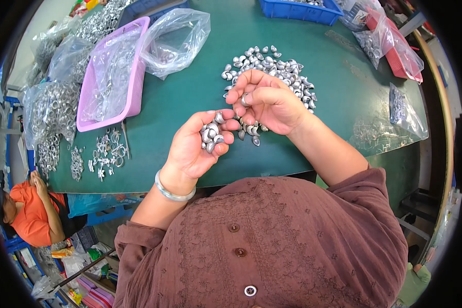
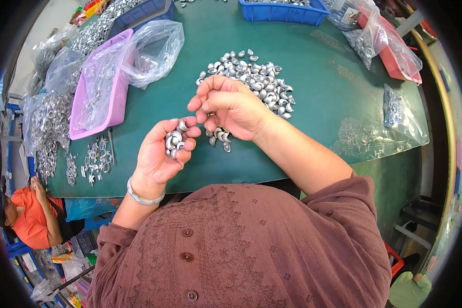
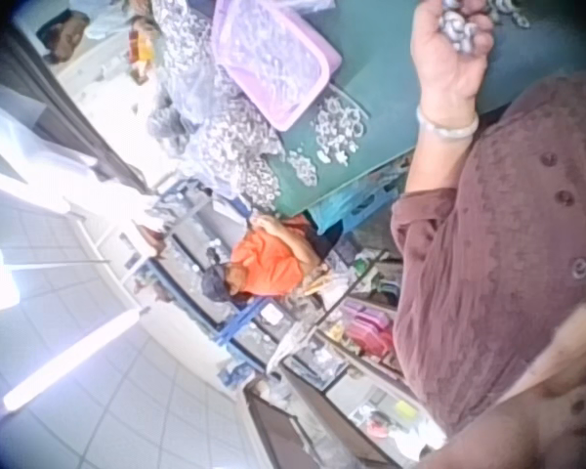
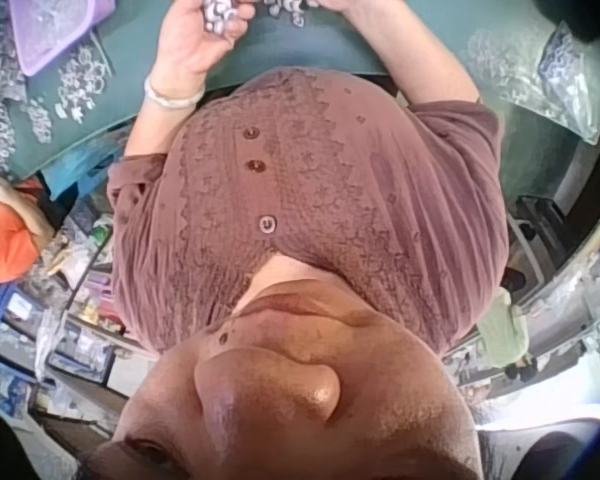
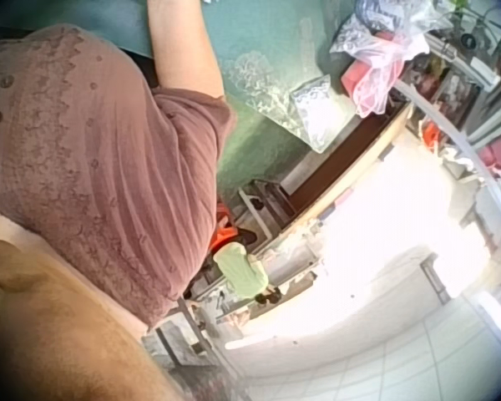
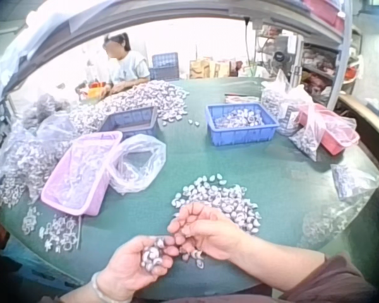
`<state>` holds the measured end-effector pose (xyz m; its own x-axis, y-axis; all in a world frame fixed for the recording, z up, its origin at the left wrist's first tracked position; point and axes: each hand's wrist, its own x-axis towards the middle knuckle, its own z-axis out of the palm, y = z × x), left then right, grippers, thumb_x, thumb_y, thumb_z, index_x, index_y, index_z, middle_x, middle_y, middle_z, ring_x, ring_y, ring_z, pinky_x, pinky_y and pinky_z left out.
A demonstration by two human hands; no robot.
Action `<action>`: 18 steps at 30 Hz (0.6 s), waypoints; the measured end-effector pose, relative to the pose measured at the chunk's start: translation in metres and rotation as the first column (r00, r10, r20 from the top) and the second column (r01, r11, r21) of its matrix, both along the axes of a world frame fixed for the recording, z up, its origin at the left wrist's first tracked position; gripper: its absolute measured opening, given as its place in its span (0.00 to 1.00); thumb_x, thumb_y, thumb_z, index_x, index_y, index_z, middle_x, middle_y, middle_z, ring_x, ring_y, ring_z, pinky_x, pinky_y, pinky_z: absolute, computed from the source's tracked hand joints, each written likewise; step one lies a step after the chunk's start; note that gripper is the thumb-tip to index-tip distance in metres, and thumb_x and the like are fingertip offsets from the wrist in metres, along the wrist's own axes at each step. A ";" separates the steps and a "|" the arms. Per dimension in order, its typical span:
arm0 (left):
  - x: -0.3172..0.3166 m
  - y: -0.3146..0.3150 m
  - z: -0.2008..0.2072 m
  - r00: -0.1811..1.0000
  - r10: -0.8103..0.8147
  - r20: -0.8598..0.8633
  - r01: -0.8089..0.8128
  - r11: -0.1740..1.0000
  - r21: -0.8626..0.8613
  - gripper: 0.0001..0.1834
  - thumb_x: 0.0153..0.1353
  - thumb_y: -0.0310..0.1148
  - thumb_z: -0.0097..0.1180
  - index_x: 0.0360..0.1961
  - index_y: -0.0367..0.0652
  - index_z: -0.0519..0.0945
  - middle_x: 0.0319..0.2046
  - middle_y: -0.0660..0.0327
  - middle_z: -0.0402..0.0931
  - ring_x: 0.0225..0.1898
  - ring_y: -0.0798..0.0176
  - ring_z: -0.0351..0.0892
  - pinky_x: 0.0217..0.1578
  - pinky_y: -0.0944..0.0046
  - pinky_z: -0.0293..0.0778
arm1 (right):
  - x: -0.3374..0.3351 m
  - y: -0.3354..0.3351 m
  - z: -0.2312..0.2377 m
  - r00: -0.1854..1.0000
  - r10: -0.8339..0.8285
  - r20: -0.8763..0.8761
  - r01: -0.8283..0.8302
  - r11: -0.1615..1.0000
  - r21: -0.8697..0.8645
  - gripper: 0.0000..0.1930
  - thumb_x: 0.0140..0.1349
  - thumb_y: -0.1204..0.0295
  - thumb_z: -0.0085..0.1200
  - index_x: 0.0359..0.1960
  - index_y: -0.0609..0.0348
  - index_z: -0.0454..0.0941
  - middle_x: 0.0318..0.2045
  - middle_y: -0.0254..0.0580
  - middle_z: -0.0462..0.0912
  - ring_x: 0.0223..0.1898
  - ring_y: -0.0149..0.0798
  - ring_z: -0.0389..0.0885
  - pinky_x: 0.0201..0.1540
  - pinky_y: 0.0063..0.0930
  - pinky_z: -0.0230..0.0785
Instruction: The person sorts various small metal hardware components by hand, picking up pieces from a pile on a green workbench, examining them, and placing them into different piles or containers.
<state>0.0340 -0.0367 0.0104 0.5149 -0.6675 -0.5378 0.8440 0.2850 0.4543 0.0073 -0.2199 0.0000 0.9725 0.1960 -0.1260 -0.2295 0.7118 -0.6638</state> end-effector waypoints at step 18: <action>-0.005 -0.003 0.001 0.991 0.013 0.136 -0.025 0.996 0.086 0.13 0.60 0.38 0.45 0.38 0.38 0.71 0.26 0.62 0.72 0.18 0.70 0.69 0.11 0.79 0.59 | -0.004 0.008 -0.003 0.856 0.233 0.461 0.301 0.500 -0.812 0.13 0.46 0.73 0.59 0.36 0.60 0.78 0.27 0.34 0.71 0.26 0.27 0.69 0.29 0.18 0.65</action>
